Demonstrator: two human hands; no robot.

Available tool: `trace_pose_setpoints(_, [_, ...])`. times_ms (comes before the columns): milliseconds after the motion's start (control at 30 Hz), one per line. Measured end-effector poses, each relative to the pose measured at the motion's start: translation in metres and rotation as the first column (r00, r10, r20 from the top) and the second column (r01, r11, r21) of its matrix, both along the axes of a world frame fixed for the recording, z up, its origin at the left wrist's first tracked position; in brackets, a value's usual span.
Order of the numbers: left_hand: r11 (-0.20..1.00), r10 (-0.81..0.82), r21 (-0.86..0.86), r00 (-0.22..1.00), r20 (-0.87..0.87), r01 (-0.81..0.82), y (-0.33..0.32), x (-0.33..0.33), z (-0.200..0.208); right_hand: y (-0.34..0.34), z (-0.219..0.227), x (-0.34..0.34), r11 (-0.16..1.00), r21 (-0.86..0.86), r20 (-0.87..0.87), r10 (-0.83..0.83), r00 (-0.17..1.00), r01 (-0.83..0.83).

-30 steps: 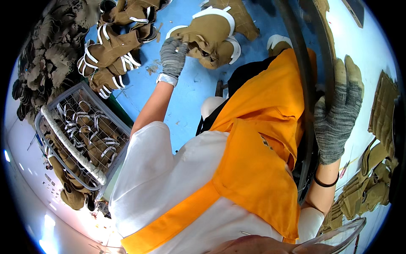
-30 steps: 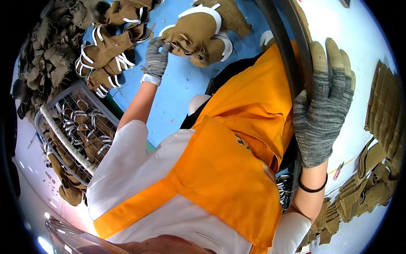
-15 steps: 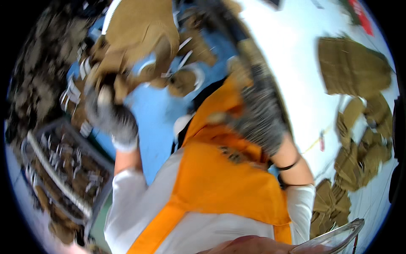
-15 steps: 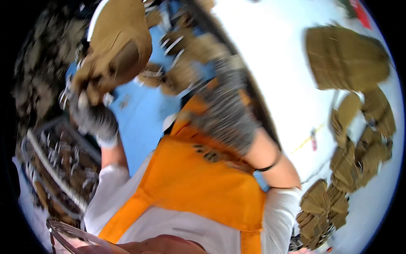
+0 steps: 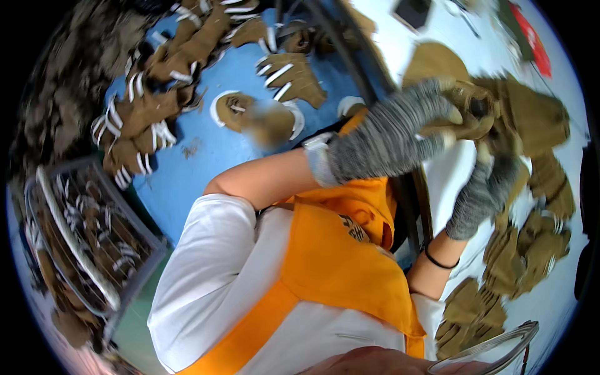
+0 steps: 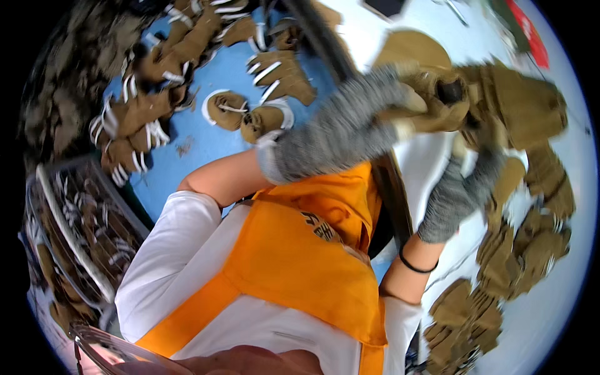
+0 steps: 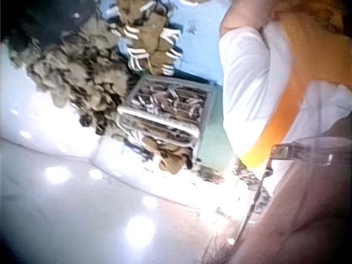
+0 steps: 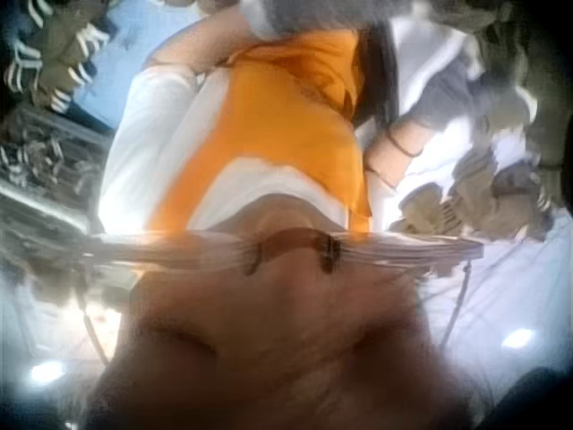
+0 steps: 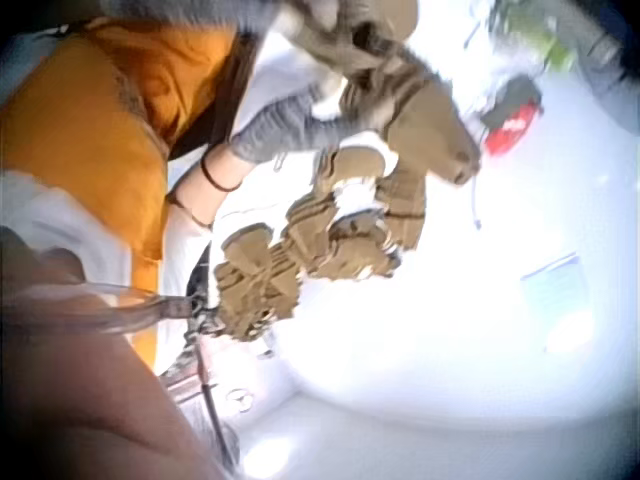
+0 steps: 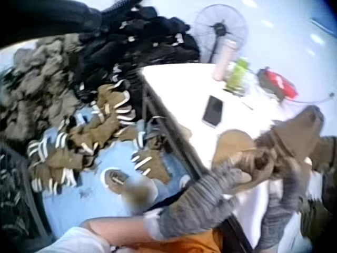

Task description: The person trims excess threads from a brown boot upper using a small tool, handles several stacked components to check their finish, and moves items from the table to a lower shelf.

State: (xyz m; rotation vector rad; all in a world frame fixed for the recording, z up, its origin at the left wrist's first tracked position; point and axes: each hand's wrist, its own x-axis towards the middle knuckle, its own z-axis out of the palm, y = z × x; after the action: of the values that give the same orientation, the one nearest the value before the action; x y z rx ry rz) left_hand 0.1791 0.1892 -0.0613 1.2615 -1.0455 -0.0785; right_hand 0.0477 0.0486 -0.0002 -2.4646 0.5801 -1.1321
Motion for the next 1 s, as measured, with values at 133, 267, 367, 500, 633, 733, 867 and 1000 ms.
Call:
trace_pose_setpoints(133, [0.990,0.098,0.100,0.995,0.001,-0.097,0.037,-0.019,-0.062,0.056,0.001,0.012,0.991,-0.094,0.207,0.111,0.972,-0.094])
trace_pose_setpoints(267, [0.860,0.169,0.504,0.885,-0.434,0.083,0.118,0.000,-0.168,0.068,-0.029,-0.001,0.839,-0.197,-0.164,0.482,0.861,-0.507])
trace_pose_setpoints(367, [0.663,0.666,0.707,0.625,-0.407,-0.245,0.192,0.023,-0.329,0.051,-0.056,-0.016,0.996,-0.003,-0.216,0.091,0.972,-0.093])
trace_pose_setpoints(500, [0.166,0.899,0.982,0.422,-0.112,-0.093,0.309,0.082,-0.508,0.035,-0.072,-0.021,0.991,0.133,-0.442,0.056,0.895,0.003])
trace_pose_setpoints(633, [0.003,0.918,0.997,0.395,0.027,-0.074,0.299,0.113,-0.498,0.020,-0.079,-0.016,0.998,0.059,-0.515,0.015,0.857,0.018])
trace_pose_setpoints(733, [-0.023,0.931,1.000,0.365,0.018,0.011,0.268,0.149,-0.469,0.018,-0.080,-0.018,0.998,0.066,-0.521,0.015,0.853,0.022])
trace_pose_setpoints(867, [-0.078,0.905,0.982,0.402,0.141,-0.170,0.279,0.180,-0.498,0.027,-0.081,-0.007,0.994,0.045,-0.501,-0.065,0.863,0.101])
trace_pose_setpoints(1000, [-0.315,0.633,0.921,0.774,0.022,0.231,0.298,0.204,-0.533,0.021,-0.076,-0.014,0.997,-0.033,-0.591,-0.075,0.803,0.069])
